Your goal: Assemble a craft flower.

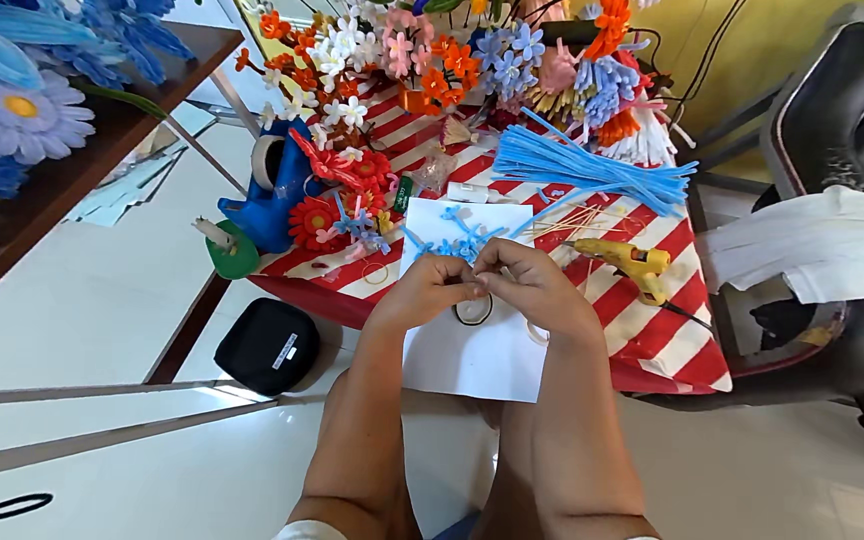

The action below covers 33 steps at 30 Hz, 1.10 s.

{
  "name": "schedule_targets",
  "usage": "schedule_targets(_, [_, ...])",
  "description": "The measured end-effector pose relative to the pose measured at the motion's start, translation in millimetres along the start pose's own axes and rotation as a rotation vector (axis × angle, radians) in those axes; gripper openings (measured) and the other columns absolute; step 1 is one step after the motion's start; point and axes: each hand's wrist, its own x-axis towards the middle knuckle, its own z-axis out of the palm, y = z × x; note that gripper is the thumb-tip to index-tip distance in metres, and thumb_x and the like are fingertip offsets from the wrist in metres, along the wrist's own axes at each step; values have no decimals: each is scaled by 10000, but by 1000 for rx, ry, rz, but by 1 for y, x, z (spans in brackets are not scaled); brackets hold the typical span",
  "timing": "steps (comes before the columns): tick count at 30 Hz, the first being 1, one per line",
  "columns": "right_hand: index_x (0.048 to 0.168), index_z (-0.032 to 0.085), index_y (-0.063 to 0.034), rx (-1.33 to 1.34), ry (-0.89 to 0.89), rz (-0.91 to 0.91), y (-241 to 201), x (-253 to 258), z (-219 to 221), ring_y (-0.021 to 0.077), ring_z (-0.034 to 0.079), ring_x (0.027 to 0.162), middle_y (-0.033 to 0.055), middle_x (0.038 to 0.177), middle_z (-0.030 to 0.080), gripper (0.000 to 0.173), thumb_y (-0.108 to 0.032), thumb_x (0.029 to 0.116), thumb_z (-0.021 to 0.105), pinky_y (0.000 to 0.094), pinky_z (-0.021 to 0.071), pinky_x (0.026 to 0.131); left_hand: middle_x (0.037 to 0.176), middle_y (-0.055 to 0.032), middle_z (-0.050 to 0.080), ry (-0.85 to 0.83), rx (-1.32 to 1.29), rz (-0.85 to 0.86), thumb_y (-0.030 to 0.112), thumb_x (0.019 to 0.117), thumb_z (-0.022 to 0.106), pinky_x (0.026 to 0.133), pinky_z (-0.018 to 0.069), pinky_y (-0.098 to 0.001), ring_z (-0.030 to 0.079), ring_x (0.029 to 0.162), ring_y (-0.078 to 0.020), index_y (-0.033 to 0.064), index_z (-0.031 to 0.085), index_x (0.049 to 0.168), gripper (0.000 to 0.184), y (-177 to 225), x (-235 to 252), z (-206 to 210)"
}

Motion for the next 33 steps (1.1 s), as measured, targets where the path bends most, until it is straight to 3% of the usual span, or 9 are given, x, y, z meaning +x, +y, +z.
schedule_targets(8, [947,674,-57,19,188,92,-6,-1,0,30,643,807,-22,859,675,54,-24,925,637,210,553,767,775,96,679,146,9,-13,13,921,663,727,527,-174,621,741,30,79,721,850,113,6,0,-3])
schedule_targets(18, [930,663,-45,-31,290,168,-12,9,20,30,625,765,-9,825,649,23,-28,924,678,199,541,734,791,54,694,496,-195,120,-19,938,629,700,541,-198,627,710,-18,99,743,878,174,1,6,11])
schedule_targets(25, [929,658,-36,0,326,154,-12,14,35,23,619,760,-3,822,639,29,-22,920,682,187,537,726,833,37,682,540,-350,157,34,970,616,733,558,-228,631,741,-40,121,734,888,167,-1,7,16])
schedule_targets(33, [1032,650,-5,-113,324,66,-12,10,29,62,643,866,49,954,659,208,16,839,724,224,557,804,771,2,657,554,-797,29,46,1036,458,721,586,-264,648,694,-85,107,692,892,281,7,10,22])
